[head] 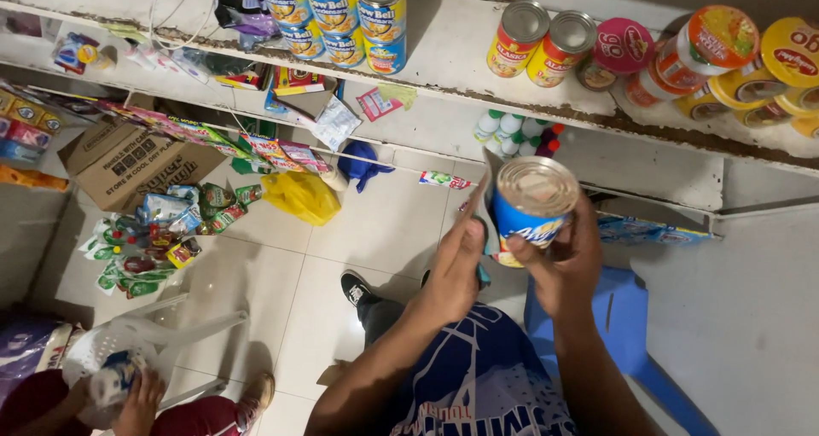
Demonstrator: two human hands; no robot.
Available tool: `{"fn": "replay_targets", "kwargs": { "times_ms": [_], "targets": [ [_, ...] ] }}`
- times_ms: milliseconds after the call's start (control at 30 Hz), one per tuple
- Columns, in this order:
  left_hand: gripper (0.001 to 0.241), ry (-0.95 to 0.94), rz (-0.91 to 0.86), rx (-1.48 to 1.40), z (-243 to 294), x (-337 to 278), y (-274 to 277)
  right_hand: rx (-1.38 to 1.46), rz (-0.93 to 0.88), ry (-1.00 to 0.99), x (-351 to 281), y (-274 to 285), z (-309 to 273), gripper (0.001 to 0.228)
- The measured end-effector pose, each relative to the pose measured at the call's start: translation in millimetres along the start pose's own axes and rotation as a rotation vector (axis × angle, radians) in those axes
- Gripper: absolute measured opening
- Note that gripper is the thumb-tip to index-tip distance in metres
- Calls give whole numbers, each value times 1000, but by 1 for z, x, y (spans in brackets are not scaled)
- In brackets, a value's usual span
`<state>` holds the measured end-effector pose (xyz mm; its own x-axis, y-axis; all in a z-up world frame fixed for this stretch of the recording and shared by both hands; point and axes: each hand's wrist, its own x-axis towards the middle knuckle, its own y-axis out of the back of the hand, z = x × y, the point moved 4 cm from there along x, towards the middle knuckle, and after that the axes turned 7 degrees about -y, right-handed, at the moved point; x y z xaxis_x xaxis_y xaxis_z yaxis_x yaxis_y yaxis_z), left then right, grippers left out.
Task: The recorder wipes a can of milk with a cloth and places it on a shelf.
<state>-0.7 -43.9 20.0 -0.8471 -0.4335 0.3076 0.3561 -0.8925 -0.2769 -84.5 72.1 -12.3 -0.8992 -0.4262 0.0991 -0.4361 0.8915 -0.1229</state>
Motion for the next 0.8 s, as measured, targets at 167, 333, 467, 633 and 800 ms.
{"fn": "replay_targets", "kwargs": {
  "times_ms": [167, 333, 467, 633, 800],
  "targets": [
    [68, 7, 22, 1, -1, 2, 5, -22, -36, -29, -3, -5, -2, 92],
    [57, 69, 217, -168, -18, -3, 15, 21, -96, -112, -10, -8, 8, 98],
    [62, 33, 70, -71, 1, 1, 15, 14, -104, -89, -1, -4, 9, 95],
    [69, 10, -44, 93, 12, 5, 14, -150, -138, -32, 5, -1, 8, 94],
    [65, 8, 36, 81, -1, 8, 17, -267, -112, -33, 4, -3, 3, 92]
  ]
}}
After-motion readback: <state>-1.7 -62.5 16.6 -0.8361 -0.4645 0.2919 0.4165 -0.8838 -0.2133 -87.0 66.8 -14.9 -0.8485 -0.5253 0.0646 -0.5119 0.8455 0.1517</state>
